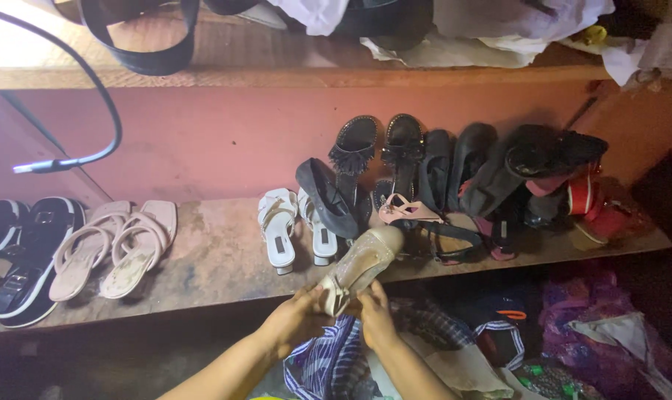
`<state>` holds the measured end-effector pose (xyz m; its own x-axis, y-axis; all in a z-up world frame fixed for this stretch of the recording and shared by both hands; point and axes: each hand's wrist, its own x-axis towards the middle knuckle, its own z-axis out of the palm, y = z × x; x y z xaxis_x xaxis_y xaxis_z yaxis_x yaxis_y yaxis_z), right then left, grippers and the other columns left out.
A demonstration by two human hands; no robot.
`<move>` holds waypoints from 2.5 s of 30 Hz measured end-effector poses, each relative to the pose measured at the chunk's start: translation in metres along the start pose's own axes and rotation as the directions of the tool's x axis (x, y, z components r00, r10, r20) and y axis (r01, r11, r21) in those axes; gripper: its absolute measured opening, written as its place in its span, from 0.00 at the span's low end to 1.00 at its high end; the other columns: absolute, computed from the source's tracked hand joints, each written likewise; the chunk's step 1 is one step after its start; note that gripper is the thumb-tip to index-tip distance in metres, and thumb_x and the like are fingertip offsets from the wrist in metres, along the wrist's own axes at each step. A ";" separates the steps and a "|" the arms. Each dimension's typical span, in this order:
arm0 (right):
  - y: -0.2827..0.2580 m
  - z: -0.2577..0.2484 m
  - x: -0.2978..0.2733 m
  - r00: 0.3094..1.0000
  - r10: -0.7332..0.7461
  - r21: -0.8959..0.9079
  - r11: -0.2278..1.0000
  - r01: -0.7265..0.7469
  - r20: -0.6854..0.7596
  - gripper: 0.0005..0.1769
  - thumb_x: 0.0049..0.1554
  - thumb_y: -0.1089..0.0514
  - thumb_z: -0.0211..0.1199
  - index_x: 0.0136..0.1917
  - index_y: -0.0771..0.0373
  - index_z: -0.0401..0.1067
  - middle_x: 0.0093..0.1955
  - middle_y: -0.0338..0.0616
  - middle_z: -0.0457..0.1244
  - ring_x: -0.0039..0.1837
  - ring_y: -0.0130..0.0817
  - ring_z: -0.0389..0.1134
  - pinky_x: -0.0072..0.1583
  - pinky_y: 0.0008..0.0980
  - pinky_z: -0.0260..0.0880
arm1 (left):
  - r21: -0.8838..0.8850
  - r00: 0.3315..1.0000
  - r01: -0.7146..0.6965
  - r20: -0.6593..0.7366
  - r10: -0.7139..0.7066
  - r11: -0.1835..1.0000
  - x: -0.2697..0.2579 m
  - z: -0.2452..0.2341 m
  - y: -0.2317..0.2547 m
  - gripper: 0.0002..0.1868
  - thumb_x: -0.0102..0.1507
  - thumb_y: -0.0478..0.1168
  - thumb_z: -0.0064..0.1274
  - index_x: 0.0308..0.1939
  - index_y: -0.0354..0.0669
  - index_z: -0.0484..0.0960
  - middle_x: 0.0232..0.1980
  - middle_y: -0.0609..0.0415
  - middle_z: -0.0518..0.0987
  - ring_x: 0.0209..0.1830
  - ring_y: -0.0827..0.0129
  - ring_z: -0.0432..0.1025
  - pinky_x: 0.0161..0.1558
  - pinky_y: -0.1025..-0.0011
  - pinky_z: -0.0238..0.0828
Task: The person removes various shoes from a wall-mounted shelf and places them onto a nearby bed. They handle multiple pairs of flats, sandals, and heels one at a time, turning some over before setting them down.
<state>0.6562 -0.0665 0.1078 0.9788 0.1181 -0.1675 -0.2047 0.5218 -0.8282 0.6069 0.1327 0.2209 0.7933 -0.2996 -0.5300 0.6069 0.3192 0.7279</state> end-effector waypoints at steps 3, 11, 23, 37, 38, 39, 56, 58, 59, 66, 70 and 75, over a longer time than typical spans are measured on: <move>-0.003 0.004 -0.007 0.989 -0.014 -0.016 1.000 0.017 0.150 0.23 0.61 0.61 0.54 0.69 0.61 0.65 0.55 0.46 0.70 0.52 0.37 0.72 0.51 0.39 0.74 | -0.042 0.997 -0.027 0.065 0.029 0.999 -0.003 -0.005 -0.004 0.28 0.66 0.56 0.49 0.63 0.44 0.73 0.48 0.51 0.81 0.43 0.65 0.74 0.47 0.65 0.72; -0.015 -0.015 0.010 0.972 0.023 -0.038 0.999 -0.015 0.235 0.18 0.59 0.60 0.53 0.61 0.67 0.71 0.55 0.47 0.70 0.58 0.38 0.70 0.60 0.41 0.66 | -0.074 0.975 -0.204 0.072 0.209 0.976 -0.011 -0.023 -0.006 0.32 0.58 0.38 0.63 0.66 0.35 0.75 0.49 0.51 0.83 0.40 0.70 0.77 0.42 0.72 0.75; -0.058 0.001 0.001 0.918 -0.225 0.025 0.973 0.230 0.326 0.39 0.59 0.43 0.59 0.76 0.66 0.58 0.75 0.47 0.58 0.76 0.38 0.58 0.74 0.42 0.53 | 0.586 0.718 -0.501 -0.129 0.684 0.637 -0.024 -0.056 -0.001 0.42 0.43 0.16 0.65 0.59 0.41 0.74 0.58 0.48 0.76 0.59 0.66 0.72 0.58 0.71 0.72; -0.065 0.053 -0.005 0.799 -0.135 0.019 0.988 0.154 0.585 0.56 0.59 0.22 0.49 0.82 0.65 0.45 0.80 0.62 0.50 0.78 0.50 0.54 0.76 0.50 0.51 | 0.935 0.660 -0.282 0.026 0.751 0.216 -0.098 -0.060 0.016 0.49 0.40 0.26 0.68 0.66 0.49 0.73 0.57 0.45 0.73 0.61 0.48 0.68 0.61 0.61 0.67; -0.061 0.055 -0.003 0.819 -0.137 0.014 0.988 0.157 0.557 0.57 0.58 0.21 0.47 0.83 0.63 0.44 0.82 0.60 0.48 0.79 0.51 0.53 0.77 0.51 0.50 | 0.924 0.688 -0.285 0.013 0.725 0.253 -0.101 -0.062 0.014 0.49 0.40 0.27 0.69 0.67 0.51 0.75 0.56 0.46 0.73 0.60 0.49 0.69 0.60 0.62 0.68; -0.058 0.056 -0.002 0.839 -0.137 0.006 0.988 0.157 0.527 0.57 0.56 0.20 0.45 0.83 0.61 0.43 0.83 0.59 0.46 0.80 0.51 0.51 0.77 0.51 0.49 | 0.911 0.687 -0.292 -0.012 0.726 0.291 -0.104 -0.064 0.011 0.49 0.40 0.28 0.70 0.66 0.52 0.75 0.58 0.47 0.74 0.60 0.50 0.70 0.60 0.63 0.68; -0.028 0.160 -0.019 0.626 0.137 -0.007 0.979 -0.205 0.768 0.66 0.49 0.10 0.27 0.86 0.54 0.34 0.88 0.57 0.36 0.87 0.50 0.32 0.80 0.54 0.30 | 0.898 0.536 -0.121 -0.299 0.789 0.422 -0.192 -0.101 -0.031 0.45 0.44 0.26 0.66 0.65 0.56 0.76 0.60 0.53 0.73 0.58 0.57 0.73 0.55 0.68 0.72; -0.022 0.167 -0.022 0.614 0.198 -0.024 0.960 -0.279 0.764 0.66 0.49 0.10 0.28 0.86 0.53 0.34 0.87 0.57 0.36 0.87 0.50 0.33 0.80 0.55 0.31 | 0.875 0.447 -0.251 -0.275 0.851 0.415 -0.201 -0.099 -0.039 0.43 0.43 0.23 0.62 0.62 0.52 0.76 0.59 0.51 0.73 0.58 0.56 0.74 0.54 0.66 0.74; -0.020 0.172 -0.022 0.614 0.217 -0.023 0.951 -0.307 0.759 0.66 0.48 0.10 0.29 0.85 0.53 0.35 0.87 0.56 0.36 0.87 0.49 0.33 0.80 0.55 0.31 | 0.861 0.396 -0.315 -0.262 0.880 0.399 -0.206 -0.100 -0.040 0.42 0.42 0.22 0.60 0.61 0.50 0.76 0.58 0.50 0.72 0.58 0.55 0.74 0.53 0.66 0.75; -0.011 0.202 -0.041 0.542 0.287 -0.096 0.930 -0.354 0.790 0.69 0.46 0.08 0.31 0.85 0.53 0.34 0.87 0.57 0.37 0.87 0.51 0.33 0.79 0.55 0.31 | 0.863 0.382 -0.130 -0.411 0.827 0.489 -0.241 -0.102 -0.057 0.41 0.46 0.26 0.61 0.63 0.55 0.75 0.58 0.53 0.73 0.54 0.57 0.75 0.50 0.65 0.76; -0.008 0.211 -0.049 0.508 0.333 -0.119 0.906 -0.407 0.795 0.71 0.42 0.07 0.31 0.85 0.51 0.34 0.87 0.56 0.36 0.87 0.48 0.33 0.79 0.56 0.32 | 0.870 0.387 -0.025 -0.446 0.807 0.493 -0.252 -0.105 -0.064 0.39 0.48 0.26 0.59 0.63 0.56 0.75 0.59 0.55 0.73 0.56 0.56 0.75 0.51 0.63 0.75; 0.005 0.214 -0.052 0.533 0.308 -0.058 0.899 -0.434 0.788 0.74 0.40 0.06 0.30 0.86 0.52 0.34 0.87 0.57 0.35 0.87 0.50 0.32 0.79 0.55 0.31 | 0.878 0.248 -0.060 -0.448 0.859 0.475 -0.251 -0.115 -0.079 0.40 0.45 0.23 0.57 0.61 0.54 0.76 0.60 0.53 0.72 0.56 0.52 0.74 0.53 0.61 0.74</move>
<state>0.6024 0.1113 0.2268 0.4502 0.8895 0.0776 -0.6078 0.3690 -0.7031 0.3656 0.2863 0.2462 0.7402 0.6023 0.2991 0.1973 -0.6197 0.7597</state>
